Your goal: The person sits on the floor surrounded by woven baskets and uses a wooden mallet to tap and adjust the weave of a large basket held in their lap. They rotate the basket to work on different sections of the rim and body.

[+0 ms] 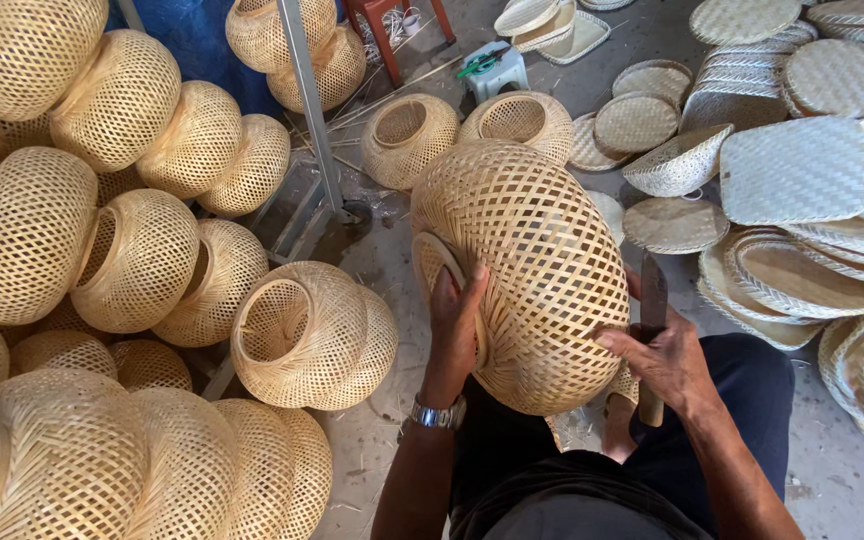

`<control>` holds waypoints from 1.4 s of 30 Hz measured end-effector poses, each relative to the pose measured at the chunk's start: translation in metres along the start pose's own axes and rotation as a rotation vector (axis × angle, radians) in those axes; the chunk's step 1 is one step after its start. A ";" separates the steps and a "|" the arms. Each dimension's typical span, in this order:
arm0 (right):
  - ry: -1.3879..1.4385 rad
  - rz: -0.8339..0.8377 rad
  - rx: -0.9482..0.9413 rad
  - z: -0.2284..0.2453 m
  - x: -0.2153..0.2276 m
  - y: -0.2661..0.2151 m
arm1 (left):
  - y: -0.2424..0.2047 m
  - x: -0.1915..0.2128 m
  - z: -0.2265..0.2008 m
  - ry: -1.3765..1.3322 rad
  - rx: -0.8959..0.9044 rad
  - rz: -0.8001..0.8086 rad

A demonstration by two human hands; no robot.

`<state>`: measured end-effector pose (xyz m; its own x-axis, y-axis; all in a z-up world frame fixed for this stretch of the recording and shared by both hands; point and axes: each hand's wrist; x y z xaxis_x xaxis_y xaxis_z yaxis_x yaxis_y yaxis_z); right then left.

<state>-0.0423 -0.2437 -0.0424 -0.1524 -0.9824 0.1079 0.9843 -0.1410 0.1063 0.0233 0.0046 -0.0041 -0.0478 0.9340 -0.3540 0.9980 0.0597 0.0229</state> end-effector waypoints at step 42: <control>-0.468 0.150 0.512 0.111 0.059 0.021 | 0.034 -0.047 -0.005 -0.152 0.116 0.300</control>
<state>-0.0404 -0.2911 0.0760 -0.1539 -0.8146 0.5592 0.8495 0.1800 0.4960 0.0596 -0.0354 0.0175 0.2465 0.8403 -0.4828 0.9652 -0.2579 0.0439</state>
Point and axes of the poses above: each hand's wrist, its own y-axis towards the middle knuckle, its own x-axis out of the back of the hand, z = x × y, and after that the axes turned 4 degrees about -z, right-handed
